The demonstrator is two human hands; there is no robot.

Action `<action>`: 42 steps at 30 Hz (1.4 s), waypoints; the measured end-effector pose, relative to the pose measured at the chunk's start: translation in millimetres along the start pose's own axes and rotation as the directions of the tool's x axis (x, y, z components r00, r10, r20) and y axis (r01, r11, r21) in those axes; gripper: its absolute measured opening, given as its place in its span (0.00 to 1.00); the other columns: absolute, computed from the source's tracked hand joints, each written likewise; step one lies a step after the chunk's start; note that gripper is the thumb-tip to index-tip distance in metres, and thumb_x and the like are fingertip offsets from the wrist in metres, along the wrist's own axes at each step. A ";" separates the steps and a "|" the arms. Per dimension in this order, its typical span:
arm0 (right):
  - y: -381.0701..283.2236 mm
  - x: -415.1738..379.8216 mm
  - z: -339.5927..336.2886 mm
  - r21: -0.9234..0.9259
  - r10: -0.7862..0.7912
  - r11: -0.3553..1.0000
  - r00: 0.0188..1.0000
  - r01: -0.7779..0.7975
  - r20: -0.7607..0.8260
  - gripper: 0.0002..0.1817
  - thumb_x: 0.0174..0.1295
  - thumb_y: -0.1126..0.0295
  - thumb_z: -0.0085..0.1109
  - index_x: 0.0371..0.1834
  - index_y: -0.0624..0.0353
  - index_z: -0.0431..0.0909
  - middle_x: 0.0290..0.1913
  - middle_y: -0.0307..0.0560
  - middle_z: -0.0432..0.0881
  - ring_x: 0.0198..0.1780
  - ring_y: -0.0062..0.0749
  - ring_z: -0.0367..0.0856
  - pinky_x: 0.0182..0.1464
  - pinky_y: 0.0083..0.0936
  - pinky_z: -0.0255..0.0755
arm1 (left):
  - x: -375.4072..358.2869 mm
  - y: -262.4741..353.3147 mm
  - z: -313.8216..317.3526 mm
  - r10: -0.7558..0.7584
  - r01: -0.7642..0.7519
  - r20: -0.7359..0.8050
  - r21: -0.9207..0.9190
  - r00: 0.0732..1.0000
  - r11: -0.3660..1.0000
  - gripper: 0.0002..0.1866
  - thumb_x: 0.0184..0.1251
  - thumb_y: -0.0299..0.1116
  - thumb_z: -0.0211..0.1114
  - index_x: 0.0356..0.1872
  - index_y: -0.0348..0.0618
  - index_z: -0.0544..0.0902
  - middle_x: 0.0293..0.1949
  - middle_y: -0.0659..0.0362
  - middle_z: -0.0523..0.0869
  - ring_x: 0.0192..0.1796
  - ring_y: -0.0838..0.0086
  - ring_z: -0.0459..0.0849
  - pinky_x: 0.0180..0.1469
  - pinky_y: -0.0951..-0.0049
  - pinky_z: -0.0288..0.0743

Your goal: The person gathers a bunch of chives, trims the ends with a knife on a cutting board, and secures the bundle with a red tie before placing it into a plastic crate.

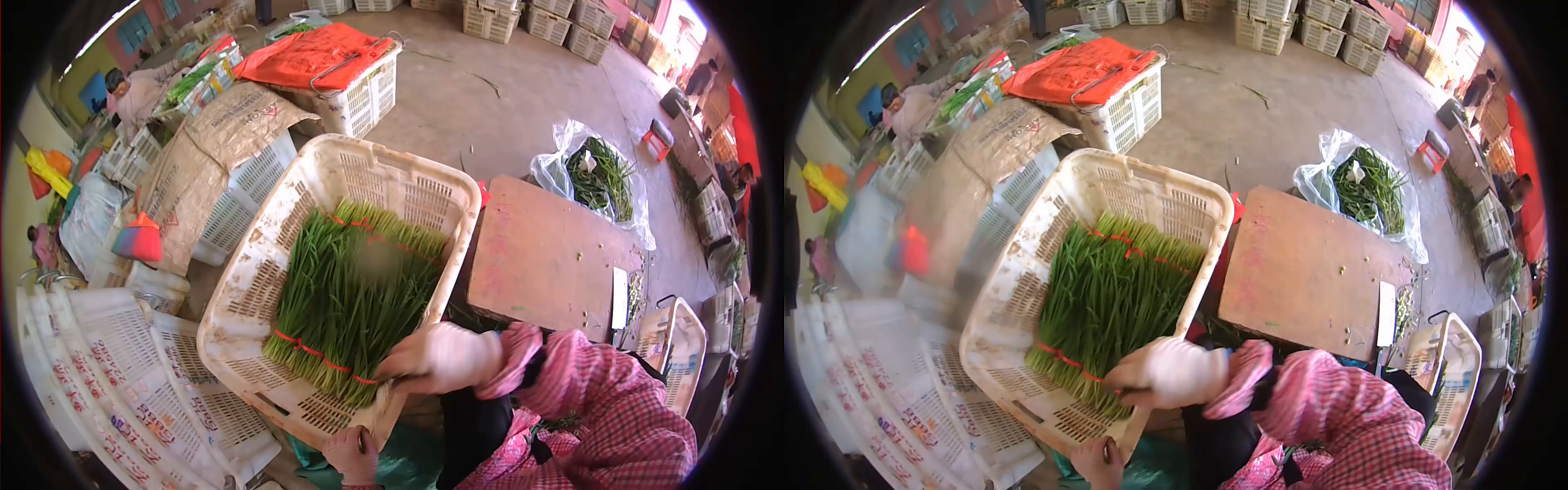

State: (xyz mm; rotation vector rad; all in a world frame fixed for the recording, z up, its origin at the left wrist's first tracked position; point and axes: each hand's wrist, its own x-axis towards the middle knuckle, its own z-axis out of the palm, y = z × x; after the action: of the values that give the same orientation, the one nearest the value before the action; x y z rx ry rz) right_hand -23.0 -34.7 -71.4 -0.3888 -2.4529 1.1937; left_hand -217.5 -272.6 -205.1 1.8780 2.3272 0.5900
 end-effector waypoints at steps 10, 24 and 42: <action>73.9 2.5 -98.1 0.117 0.615 0.788 0.781 -0.604 -0.111 0.12 0.59 0.67 0.60 0.42 0.60 0.82 0.32 0.50 0.84 0.37 0.40 0.84 0.42 0.30 0.77 | 16.0 24.7 -10.4 -0.084 0.086 0.046 -0.040 0.995 0.996 0.06 0.59 0.32 0.59 0.25 0.46 0.77 0.20 0.56 0.75 0.22 0.61 0.74 0.24 0.61 0.67; 306.0 140.3 -16.6 -0.734 0.894 0.393 0.418 -0.554 0.162 0.25 0.60 0.48 0.56 0.51 0.57 0.79 0.43 0.53 0.84 0.47 0.46 0.82 0.50 0.40 0.75 | 20.9 14.3 -2.2 -0.144 0.153 0.087 -0.103 0.986 0.983 0.01 0.56 0.28 0.60 0.28 0.45 0.79 0.22 0.56 0.78 0.23 0.61 0.76 0.24 0.63 0.68; 290.5 82.7 -156.3 -0.093 0.128 0.866 0.397 -0.491 -0.909 0.35 0.54 0.78 0.64 0.67 0.48 0.66 0.59 0.49 0.73 0.57 0.34 0.73 0.53 0.29 0.73 | 23.3 10.2 -7.2 -0.111 0.128 0.121 -0.147 0.986 0.981 0.10 0.52 0.28 0.59 0.37 0.43 0.80 0.25 0.55 0.81 0.24 0.59 0.78 0.26 0.61 0.71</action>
State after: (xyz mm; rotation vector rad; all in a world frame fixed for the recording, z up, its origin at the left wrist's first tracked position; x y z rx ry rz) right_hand -2.7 280.9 -196.4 -1.2838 -1.6035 0.3826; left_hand -215.8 -250.4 -191.0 1.6472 2.2348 0.6148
